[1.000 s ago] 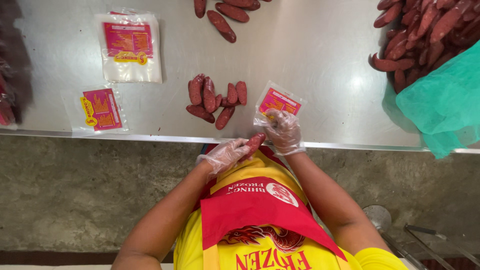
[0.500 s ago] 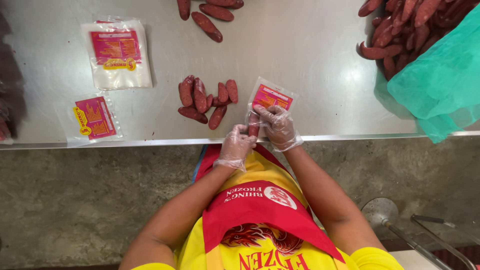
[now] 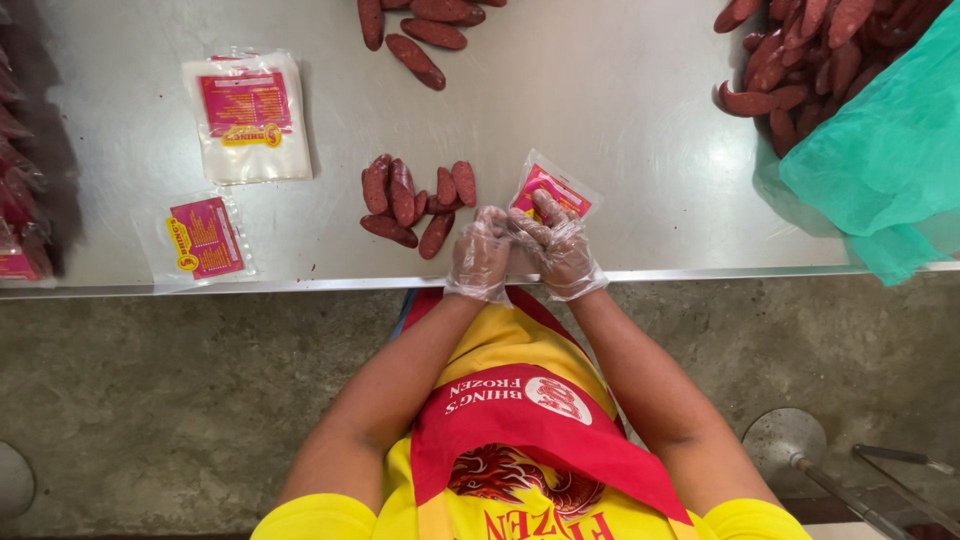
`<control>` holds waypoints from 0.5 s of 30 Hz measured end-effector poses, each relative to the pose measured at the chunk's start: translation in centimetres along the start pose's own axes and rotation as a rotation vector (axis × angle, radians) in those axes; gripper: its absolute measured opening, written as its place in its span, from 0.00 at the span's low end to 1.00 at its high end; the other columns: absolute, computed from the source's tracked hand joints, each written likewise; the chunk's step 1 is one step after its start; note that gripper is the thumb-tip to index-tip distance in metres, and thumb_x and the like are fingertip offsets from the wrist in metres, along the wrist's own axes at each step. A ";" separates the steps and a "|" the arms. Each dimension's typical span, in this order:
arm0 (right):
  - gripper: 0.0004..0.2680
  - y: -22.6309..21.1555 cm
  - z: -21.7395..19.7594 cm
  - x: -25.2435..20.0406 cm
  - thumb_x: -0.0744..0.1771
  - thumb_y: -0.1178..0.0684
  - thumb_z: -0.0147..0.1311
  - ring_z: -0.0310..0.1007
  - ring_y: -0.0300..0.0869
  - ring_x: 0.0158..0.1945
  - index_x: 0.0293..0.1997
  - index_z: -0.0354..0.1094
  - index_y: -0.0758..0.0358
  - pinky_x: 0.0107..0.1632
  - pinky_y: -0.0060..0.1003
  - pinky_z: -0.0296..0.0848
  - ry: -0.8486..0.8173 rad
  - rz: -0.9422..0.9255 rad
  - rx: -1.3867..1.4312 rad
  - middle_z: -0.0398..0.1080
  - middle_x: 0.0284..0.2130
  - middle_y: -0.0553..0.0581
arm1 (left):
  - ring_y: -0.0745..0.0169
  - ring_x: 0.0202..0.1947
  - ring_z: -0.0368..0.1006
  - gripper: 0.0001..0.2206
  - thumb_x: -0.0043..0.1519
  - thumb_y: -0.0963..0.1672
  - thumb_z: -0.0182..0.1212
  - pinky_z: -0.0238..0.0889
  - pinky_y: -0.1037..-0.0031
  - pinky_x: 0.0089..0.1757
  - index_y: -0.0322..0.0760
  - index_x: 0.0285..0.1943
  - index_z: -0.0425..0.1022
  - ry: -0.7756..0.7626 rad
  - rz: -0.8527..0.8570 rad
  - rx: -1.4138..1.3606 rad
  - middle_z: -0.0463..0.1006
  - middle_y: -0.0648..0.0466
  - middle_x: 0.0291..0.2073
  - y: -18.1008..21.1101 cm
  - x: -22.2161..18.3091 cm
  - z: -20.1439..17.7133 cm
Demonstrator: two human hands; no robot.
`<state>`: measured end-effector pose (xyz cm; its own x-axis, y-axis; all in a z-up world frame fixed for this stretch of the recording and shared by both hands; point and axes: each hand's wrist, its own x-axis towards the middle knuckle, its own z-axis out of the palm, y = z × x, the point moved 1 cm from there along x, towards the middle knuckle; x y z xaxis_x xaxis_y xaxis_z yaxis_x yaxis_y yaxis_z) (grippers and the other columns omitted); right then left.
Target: The person places red sausage pieces into small clear plastic bags on a stainless steel table. They pick up the sausages from a pile, insert them into the bags, and set the filled bags aside. A digital scale and a large green mesh bag of sausages are visible nearby.
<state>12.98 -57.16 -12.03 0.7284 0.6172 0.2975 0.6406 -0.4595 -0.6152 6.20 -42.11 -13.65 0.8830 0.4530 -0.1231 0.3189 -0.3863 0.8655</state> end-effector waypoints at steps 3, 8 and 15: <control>0.15 0.3 0.2 0.0 0.67 0.55 0.61 0.70 0.63 0.56 0.62 0.73 0.49 0.60 0.52 0.66 -0.050 0.014 -0.052 0.64 0.65 0.72 | 0.43 0.36 0.78 0.09 0.58 0.41 0.60 0.71 0.56 0.38 0.40 0.47 0.76 0.007 -0.022 0.156 0.81 0.45 0.33 0.0 1.4 0.7; 0.17 0.9 0.6 -0.6 0.67 0.57 0.62 0.71 0.63 0.52 0.64 0.71 0.48 0.58 0.52 0.70 -0.008 0.009 -0.002 0.65 0.65 0.67 | 0.38 0.39 0.78 0.07 0.65 0.45 0.55 0.69 0.52 0.41 0.41 0.43 0.78 -0.245 0.001 0.408 0.81 0.43 0.39 -0.3 2.5 0.6; 0.21 1.1 1.2 -1.2 0.62 0.62 0.59 0.74 0.57 0.52 0.64 0.71 0.55 0.57 0.49 0.71 -0.032 0.036 -0.034 0.71 0.61 0.60 | 0.38 0.43 0.76 0.11 0.60 0.41 0.56 0.70 0.56 0.45 0.30 0.50 0.72 -0.156 0.352 0.516 0.78 0.38 0.43 0.5 0.4 -2.5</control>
<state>12.52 -57.63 -13.93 0.7434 0.6199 0.2512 0.6222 -0.5030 -0.5999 5.88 -40.12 -12.10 0.9923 0.1214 0.0224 0.0915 -0.8449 0.5270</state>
